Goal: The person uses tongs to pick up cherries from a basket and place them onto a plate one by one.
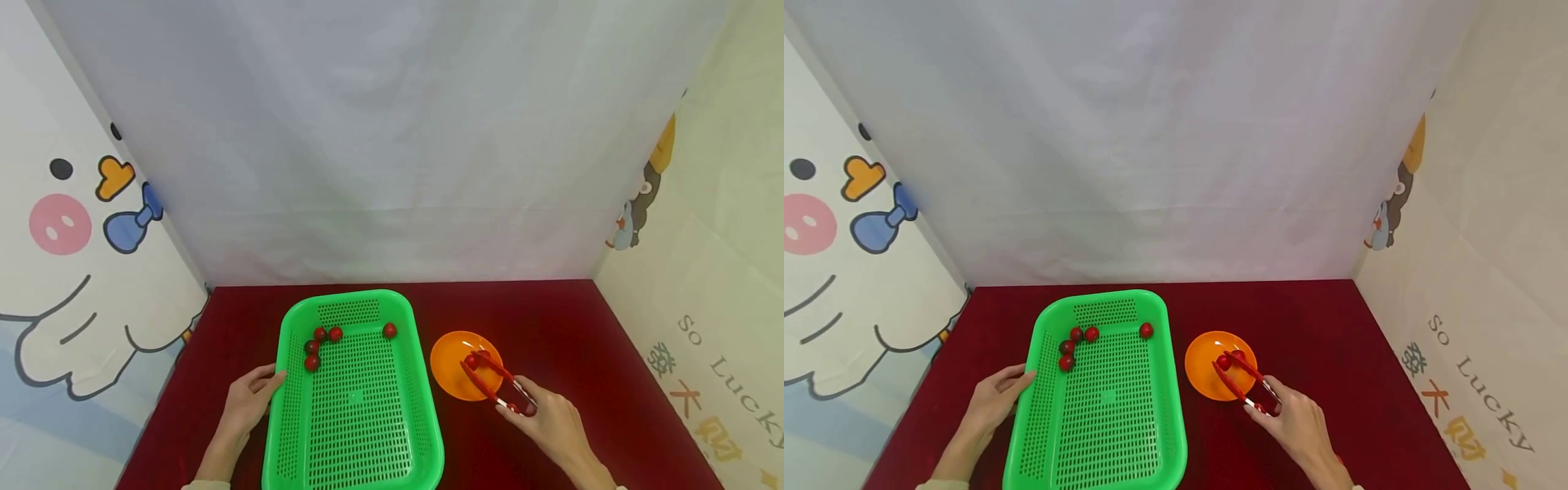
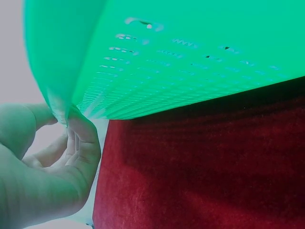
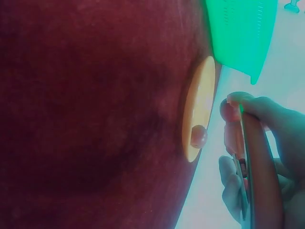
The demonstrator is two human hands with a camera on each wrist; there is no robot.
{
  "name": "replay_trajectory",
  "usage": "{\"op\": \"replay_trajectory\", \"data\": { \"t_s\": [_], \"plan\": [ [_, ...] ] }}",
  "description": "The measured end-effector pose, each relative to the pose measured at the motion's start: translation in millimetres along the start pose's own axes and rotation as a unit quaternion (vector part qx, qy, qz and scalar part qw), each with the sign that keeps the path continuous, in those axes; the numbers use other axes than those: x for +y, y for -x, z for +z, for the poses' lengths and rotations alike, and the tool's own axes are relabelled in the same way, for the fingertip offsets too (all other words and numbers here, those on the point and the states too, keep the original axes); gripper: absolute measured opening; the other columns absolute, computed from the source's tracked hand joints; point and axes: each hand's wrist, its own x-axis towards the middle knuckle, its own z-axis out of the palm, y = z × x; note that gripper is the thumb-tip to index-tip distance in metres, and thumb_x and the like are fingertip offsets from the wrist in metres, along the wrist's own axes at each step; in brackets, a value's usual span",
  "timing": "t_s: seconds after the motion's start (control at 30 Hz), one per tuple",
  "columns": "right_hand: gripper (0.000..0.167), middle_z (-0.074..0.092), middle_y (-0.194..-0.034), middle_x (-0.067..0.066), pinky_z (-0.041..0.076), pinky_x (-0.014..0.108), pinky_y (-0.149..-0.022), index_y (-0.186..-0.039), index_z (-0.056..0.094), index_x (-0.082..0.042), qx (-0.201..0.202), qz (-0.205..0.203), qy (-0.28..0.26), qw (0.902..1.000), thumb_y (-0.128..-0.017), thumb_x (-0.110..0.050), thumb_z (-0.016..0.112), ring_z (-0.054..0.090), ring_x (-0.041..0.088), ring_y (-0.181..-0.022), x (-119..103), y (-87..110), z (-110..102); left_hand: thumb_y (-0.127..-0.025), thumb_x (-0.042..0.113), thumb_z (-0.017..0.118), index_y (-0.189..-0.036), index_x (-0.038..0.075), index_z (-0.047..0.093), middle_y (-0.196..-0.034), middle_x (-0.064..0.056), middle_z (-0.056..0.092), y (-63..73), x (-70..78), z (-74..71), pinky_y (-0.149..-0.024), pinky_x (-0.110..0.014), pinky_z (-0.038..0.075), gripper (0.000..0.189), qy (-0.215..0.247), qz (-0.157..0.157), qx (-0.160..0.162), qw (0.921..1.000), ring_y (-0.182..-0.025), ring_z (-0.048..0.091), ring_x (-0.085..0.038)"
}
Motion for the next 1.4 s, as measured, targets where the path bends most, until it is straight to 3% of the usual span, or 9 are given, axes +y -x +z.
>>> {"op": "replay_trajectory", "data": {
  "t_s": [0.5,1.4],
  "plan": [
    [0.051,0.052,-0.064,-0.010,0.037,0.024,-0.053,-0.117,0.073,-0.007,-0.067,0.056,0.006,0.9961,-0.077,-0.033,0.092,0.043,0.009,-0.056,5.5,7.6,0.8,-0.105,0.034,0.063,-0.146,-0.002,0.052,-0.115,-0.017,0.072,-0.7,-1.1,-1.0,-0.072,-0.033,0.057,0.056,-0.005,-0.001,0.001,1.0000,-0.086,0.068,-0.015],
    [0.054,0.056,-0.068,-0.007,0.038,0.025,-0.052,-0.117,0.073,-0.007,-0.108,0.102,-0.008,0.9889,-0.078,-0.040,0.091,0.044,0.012,-0.058,6.1,6.7,-3.4,-0.105,0.035,0.063,-0.148,-0.002,0.051,-0.118,-0.019,0.070,-2.2,-3.1,-0.3,-0.075,-0.037,0.060,0.058,-0.007,-0.006,0.000,1.0000,-0.091,0.069,-0.018]
  ]
}}
